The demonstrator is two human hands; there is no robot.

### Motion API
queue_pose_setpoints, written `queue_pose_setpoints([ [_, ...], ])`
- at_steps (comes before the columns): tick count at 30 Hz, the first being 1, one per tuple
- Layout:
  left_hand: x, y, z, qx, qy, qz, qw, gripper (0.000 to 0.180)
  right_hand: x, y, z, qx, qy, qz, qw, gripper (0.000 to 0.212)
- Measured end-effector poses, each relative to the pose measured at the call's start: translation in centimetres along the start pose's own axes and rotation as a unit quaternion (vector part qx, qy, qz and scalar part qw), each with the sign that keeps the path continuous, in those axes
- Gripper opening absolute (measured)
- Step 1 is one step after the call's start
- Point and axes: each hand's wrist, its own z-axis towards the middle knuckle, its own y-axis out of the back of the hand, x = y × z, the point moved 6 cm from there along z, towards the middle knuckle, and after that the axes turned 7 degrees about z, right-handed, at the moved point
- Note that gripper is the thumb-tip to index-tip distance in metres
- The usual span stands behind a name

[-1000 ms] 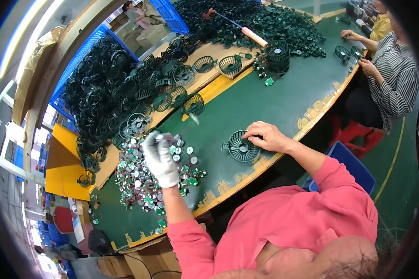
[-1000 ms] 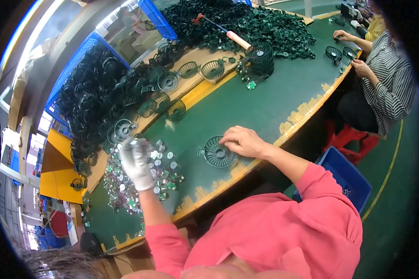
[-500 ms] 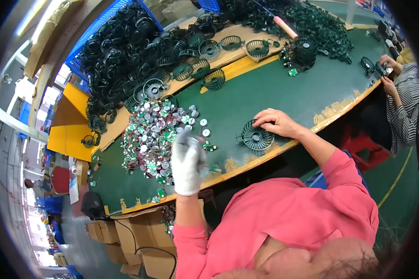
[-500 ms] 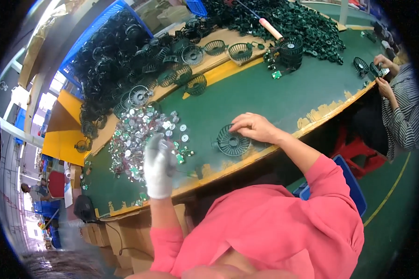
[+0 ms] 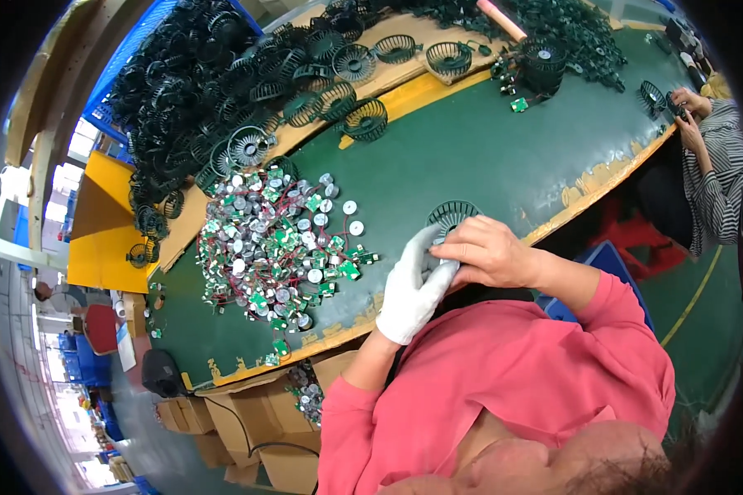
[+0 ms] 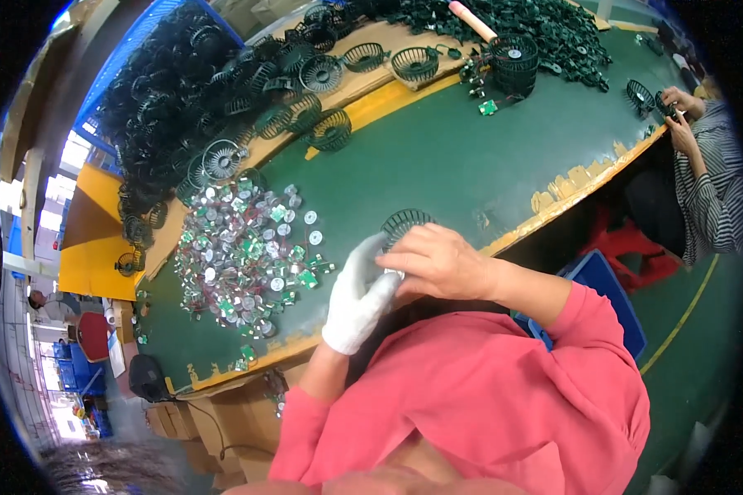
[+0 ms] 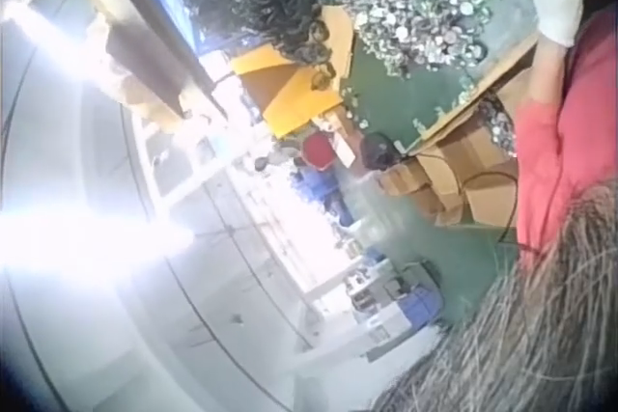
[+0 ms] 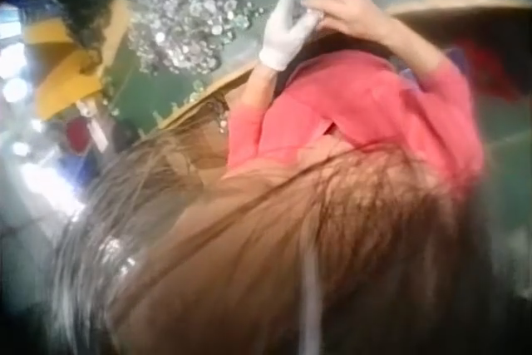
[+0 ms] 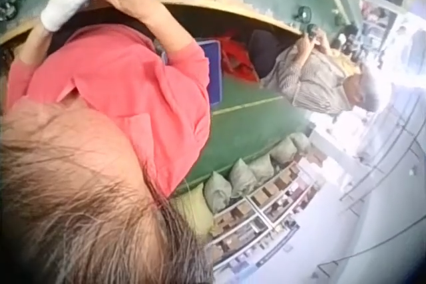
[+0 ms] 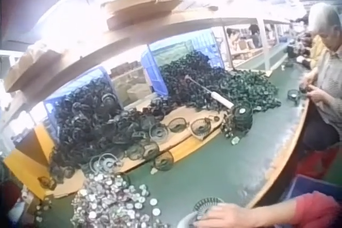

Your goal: The person assembles small electronic fan components by hand, placing circular circuit boards into green plastic housings.

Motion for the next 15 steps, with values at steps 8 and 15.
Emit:
queue_pose_setpoints([
  [8,-1.5,-0.2,1.9,-0.039,-0.192,0.384,0.902,0.062,-2.9,1.5,1.2,0.014,-0.027,-0.198,0.98,0.018],
  [15,1.4,-0.6,2.7,0.059,-0.238,0.474,0.846,0.043,-4.2,0.0,0.3,0.116,0.01,-0.159,0.98,0.008],
])
